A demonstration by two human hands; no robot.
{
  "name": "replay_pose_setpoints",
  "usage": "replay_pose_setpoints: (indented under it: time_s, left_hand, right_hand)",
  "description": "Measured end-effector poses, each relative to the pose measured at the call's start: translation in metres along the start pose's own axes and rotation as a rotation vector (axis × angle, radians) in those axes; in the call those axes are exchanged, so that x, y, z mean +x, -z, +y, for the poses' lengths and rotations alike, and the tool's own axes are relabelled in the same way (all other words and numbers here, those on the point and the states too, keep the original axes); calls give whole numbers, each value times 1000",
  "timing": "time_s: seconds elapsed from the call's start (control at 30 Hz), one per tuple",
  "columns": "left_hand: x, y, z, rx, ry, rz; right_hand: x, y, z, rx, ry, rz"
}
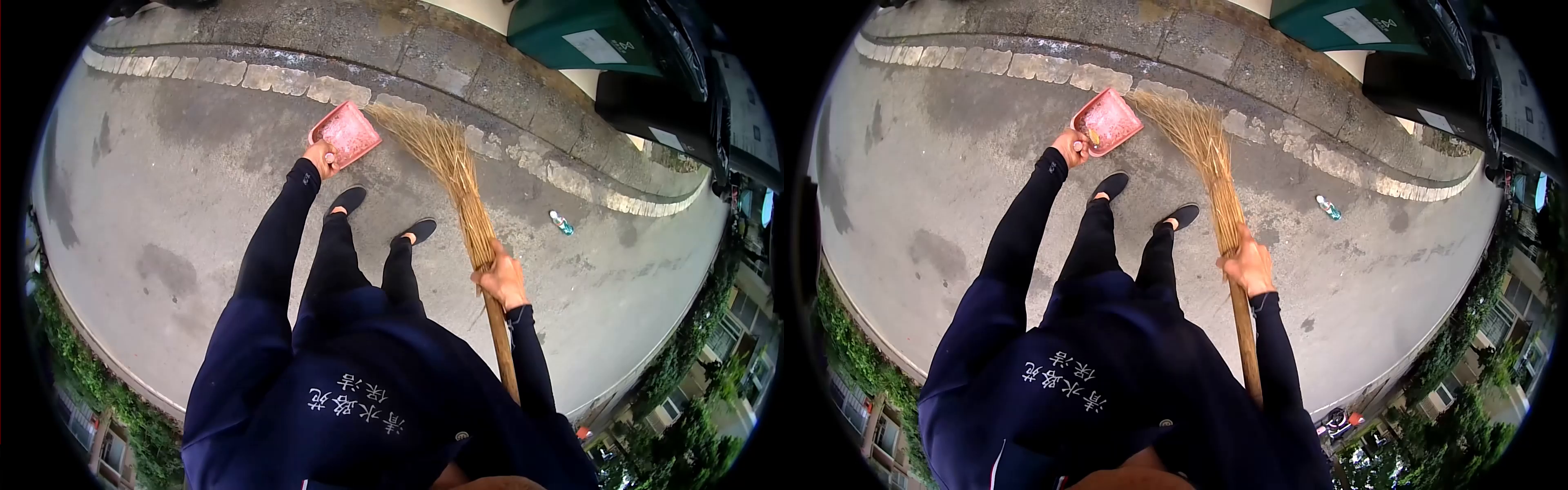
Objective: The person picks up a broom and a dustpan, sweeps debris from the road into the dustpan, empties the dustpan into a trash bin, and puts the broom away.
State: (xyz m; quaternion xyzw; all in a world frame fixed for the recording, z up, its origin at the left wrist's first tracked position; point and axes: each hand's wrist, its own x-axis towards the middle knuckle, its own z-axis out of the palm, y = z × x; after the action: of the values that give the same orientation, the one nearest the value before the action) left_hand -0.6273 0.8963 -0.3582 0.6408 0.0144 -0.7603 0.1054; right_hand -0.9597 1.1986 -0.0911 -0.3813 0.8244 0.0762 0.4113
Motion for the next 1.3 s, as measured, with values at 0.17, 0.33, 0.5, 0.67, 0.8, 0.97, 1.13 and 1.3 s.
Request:
replay_pose_setpoints:
  time_s: [0.17, 0.33, 0.5, 0.67, 0.8, 0.97, 1.13, 1.3]
  left_hand:
    - [4, 7, -4, -20, 19, 9]
    - [7, 9, -5, -57, 3, -59]
    - [-2, 5, -10, -27, -40, -21]
    - [-26, 68, -7, -94, 75, -31]
    - [-52, 139, -6, -85, 106, -35]
    - [-75, 178, 2, -49, 157, 5]
    - [-52, 185, -11, -44, 135, 92]
    - [-50, 187, -7, -18, 161, 128]
  right_hand:
    - [22, 9, 19, 140, -67, 52]
    - [116, -41, -7, -83, -45, 29]
    - [42, -76, -30, 40, 41, -222]
    - [-17, -36, -22, 61, 11, -92]
    - [61, -37, 9, 221, -44, 20]
    - [126, -64, -23, 120, -61, -22]
    - [53, -163, -63, -33, 32, -233]
    - [-9, -86, -72, 59, 67, -246]
